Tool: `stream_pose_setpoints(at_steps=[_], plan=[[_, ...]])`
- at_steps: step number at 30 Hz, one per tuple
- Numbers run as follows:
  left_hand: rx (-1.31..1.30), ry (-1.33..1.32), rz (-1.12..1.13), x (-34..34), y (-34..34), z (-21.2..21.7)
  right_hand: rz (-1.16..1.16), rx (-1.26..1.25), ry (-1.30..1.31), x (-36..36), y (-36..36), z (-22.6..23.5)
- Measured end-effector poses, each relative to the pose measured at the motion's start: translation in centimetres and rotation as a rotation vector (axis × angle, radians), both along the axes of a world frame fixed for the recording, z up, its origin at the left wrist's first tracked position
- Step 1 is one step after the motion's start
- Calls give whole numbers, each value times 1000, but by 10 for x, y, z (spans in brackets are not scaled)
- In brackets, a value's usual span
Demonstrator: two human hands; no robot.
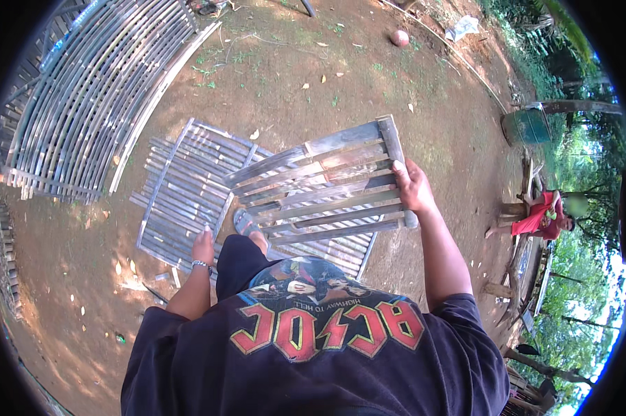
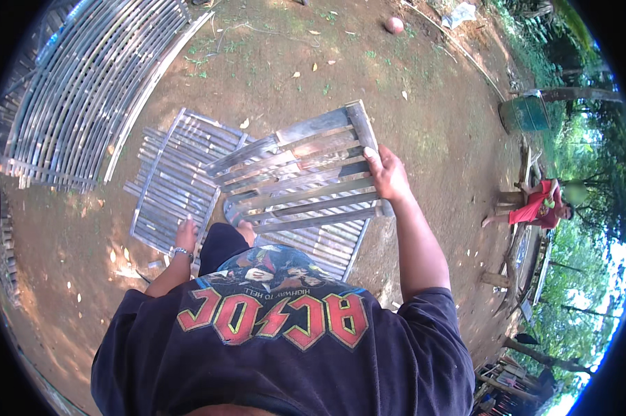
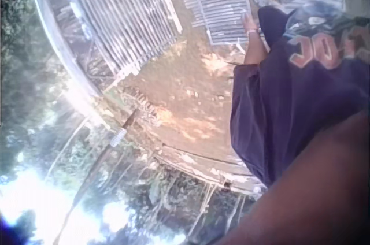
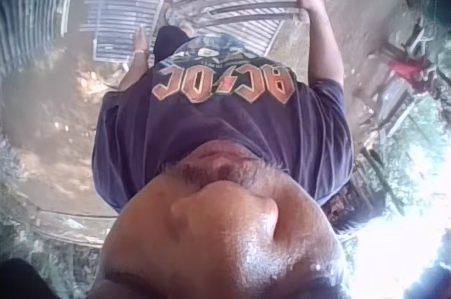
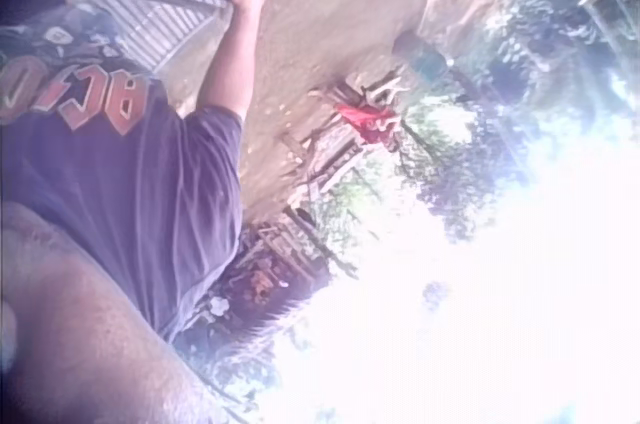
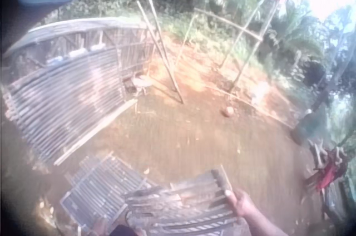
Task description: The person assembles a rectangular bamboo panel by hand, using a wooden mallet to secure slats into a frame. They then use a knife to trim excess material from the slats and inspect the finished panel before placing it on a larger structure.
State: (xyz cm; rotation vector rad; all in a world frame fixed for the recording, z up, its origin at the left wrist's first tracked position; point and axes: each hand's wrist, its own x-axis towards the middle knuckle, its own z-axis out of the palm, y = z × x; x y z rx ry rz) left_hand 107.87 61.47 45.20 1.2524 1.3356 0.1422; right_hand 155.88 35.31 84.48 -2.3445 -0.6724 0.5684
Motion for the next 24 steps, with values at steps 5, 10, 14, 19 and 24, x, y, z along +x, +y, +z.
stream_pose_setpoints(at_steps=[5, 10, 14, 19, 24], plan=[[-361, -455, 202, 138, 87, 107, 25, 162, 116, 63, 108, -4], [-361, -422, 375, 193, 141, 162, 122, 248, 205, 103, 184, 7], [-261, -325, 631, 210, 178, 158, 406, 247, 255, 121, 268, 24], [204, 35, 693, 221, 198, 125, 571, 249, 336, 200, 382, -39], [246, -74, 968, 289, 162, 178, 680, -35, 377, 297, 518, -122]])
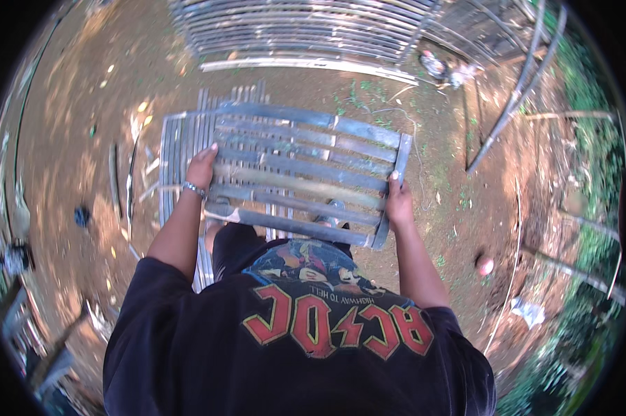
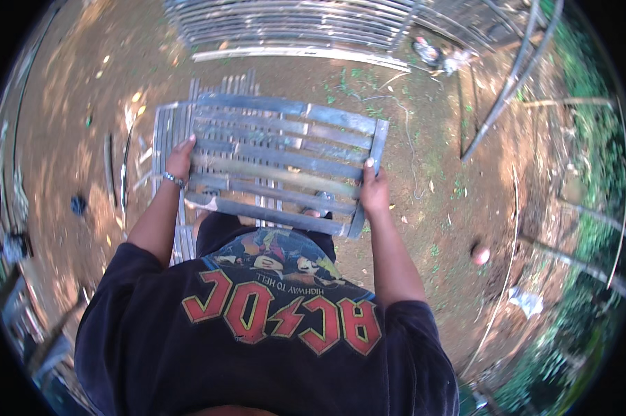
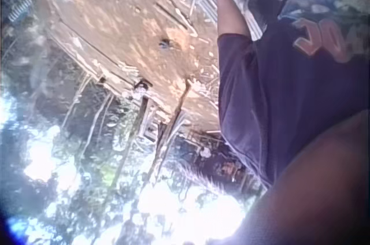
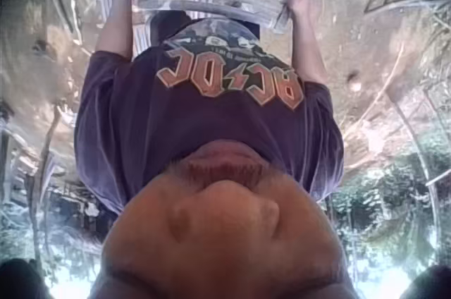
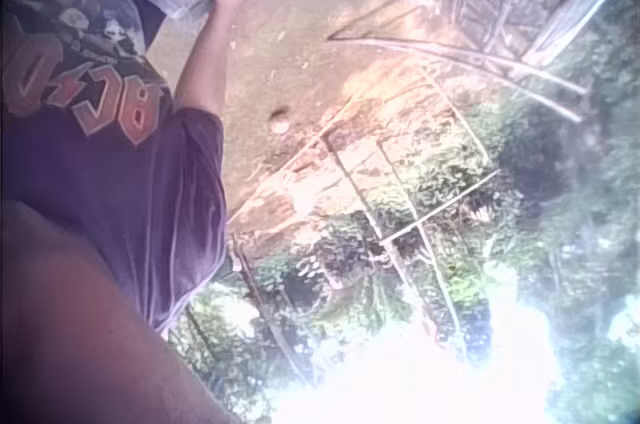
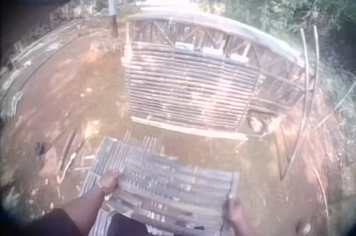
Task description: The person assembles a rectangular bamboo panel by hand, using a wooden mallet to secure slats into a frame. They then use a knife to trim excess material from the slats and inspect the finished panel before placing it on a larger structure.
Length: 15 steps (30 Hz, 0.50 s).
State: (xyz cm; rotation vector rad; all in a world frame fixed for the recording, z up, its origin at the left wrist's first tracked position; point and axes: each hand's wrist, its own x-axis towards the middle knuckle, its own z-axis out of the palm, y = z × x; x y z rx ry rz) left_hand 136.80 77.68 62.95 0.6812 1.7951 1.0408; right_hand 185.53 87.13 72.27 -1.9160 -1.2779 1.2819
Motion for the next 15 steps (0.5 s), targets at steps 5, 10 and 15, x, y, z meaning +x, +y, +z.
stream_pose_setpoints(at_steps=[5, 10, 15], plan=[[73, -577, 117, 34, -108, 9, 166, -354, 29, 35, 60, -34], [263, -730, 1101, 141, -218, 2, 322, -593, 19, 42, 75, -57], [-174, -799, 1147, 323, -263, -51, 398, -709, 135, 2, 27, -115]])
